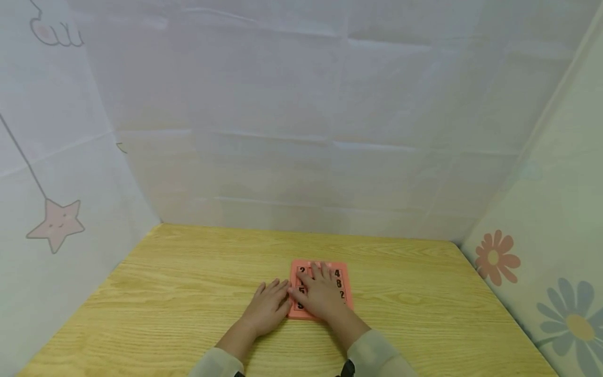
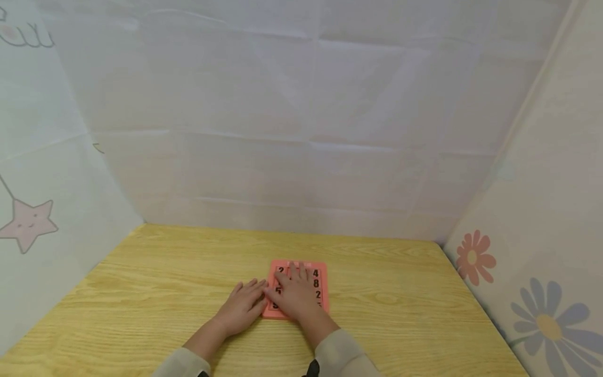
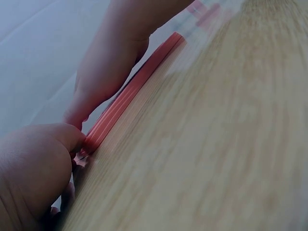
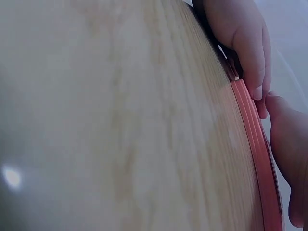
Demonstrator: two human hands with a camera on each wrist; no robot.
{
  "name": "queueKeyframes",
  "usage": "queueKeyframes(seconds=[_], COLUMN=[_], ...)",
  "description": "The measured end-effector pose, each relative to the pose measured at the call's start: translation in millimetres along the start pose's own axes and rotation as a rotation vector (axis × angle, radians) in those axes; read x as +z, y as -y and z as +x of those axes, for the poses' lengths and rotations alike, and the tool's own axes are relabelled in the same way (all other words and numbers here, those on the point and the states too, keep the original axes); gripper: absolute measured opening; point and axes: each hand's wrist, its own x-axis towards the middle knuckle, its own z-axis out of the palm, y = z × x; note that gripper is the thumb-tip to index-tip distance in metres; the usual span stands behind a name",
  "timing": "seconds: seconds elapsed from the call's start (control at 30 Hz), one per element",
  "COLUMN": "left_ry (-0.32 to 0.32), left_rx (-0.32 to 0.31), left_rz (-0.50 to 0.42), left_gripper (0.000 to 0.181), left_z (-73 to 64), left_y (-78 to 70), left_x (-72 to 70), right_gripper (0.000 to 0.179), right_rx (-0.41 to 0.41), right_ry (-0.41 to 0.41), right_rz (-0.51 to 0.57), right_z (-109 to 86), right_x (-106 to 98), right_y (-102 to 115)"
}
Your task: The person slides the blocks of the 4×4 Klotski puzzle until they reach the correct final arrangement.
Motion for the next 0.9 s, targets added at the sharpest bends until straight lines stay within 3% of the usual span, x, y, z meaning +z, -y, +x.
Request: queueKeyframes(seconds=[0.4, 0.9], left_ry=[-0.012, -0.009], left_rx=[0.0, -0.005], left_rz=[0.007, 0.023], left_gripper=[0.045, 0.05], left_z=[1.1, 0.7], left_y=[2.4, 0.1], left_x=[3.0, 2.3], right_gripper=[0.068, 0.065], right_rx=[0.03, 0.034], right_ry=[0.02, 0.011], right_rz=[-0.029, 0.001], right_z=[6.2, -1.7], right_x=[2.8, -2.3], right_y=[3.2, -3.9])
